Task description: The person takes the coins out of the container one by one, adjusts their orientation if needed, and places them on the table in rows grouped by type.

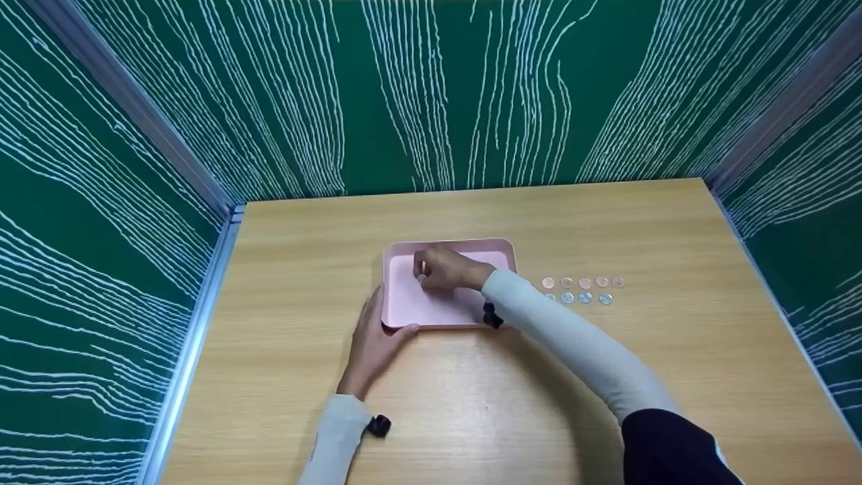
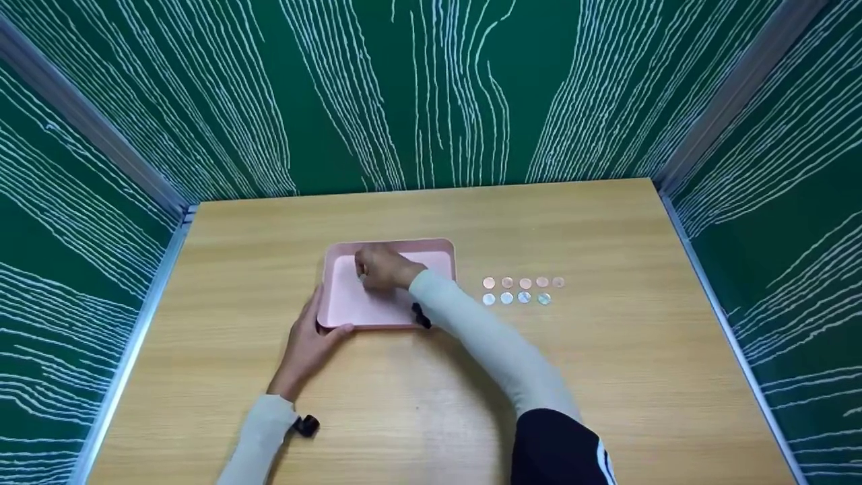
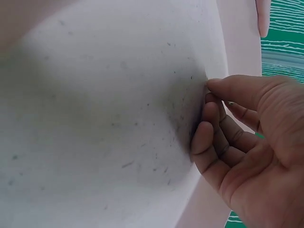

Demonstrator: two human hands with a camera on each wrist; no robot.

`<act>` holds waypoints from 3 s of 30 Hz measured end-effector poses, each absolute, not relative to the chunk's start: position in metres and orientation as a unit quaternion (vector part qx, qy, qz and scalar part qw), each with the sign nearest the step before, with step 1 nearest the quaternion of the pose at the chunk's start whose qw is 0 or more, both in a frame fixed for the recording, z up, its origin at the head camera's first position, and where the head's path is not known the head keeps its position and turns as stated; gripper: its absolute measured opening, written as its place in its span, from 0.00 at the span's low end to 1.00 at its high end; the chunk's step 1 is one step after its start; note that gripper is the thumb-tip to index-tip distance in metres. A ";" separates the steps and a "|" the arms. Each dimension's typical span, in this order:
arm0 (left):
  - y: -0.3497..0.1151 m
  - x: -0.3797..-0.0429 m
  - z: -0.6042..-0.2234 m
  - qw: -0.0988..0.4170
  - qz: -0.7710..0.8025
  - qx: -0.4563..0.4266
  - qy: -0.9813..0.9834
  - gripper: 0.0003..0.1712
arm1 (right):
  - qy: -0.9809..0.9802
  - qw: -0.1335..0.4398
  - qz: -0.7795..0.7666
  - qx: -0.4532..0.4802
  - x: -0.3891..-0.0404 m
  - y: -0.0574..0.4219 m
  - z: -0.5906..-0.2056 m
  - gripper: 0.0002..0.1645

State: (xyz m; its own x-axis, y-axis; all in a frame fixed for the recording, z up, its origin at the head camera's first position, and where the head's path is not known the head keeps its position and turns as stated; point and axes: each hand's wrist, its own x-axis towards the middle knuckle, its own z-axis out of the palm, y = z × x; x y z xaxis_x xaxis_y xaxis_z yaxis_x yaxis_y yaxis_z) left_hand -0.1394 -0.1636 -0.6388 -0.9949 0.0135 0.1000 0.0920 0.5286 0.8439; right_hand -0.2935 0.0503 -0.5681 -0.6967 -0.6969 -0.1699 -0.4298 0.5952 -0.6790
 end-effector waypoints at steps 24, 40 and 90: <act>-0.165 -0.139 -0.642 0.045 -0.481 -0.035 -0.875 0.67 | 0.853 0.186 -0.414 -0.256 -0.268 0.106 -0.550 0.09; -0.163 -0.138 -0.637 0.052 -0.479 -0.043 -0.875 0.66 | 0.831 0.146 -0.491 -0.218 -0.250 0.153 -0.535 0.09; -0.164 -0.138 -0.640 0.045 -0.484 -0.037 -0.873 0.67 | 0.786 0.043 -0.613 -0.059 -0.183 0.303 -0.559 0.14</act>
State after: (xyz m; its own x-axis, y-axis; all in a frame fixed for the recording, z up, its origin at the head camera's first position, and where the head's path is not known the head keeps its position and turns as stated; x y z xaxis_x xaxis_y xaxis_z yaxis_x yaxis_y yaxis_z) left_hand -0.1379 -0.1637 -0.6401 -0.9932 0.0209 0.1141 0.1079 0.5282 0.8423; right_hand -0.1834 0.3026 -0.5594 -0.9894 -0.1454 0.0046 -0.0399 0.2408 -0.9697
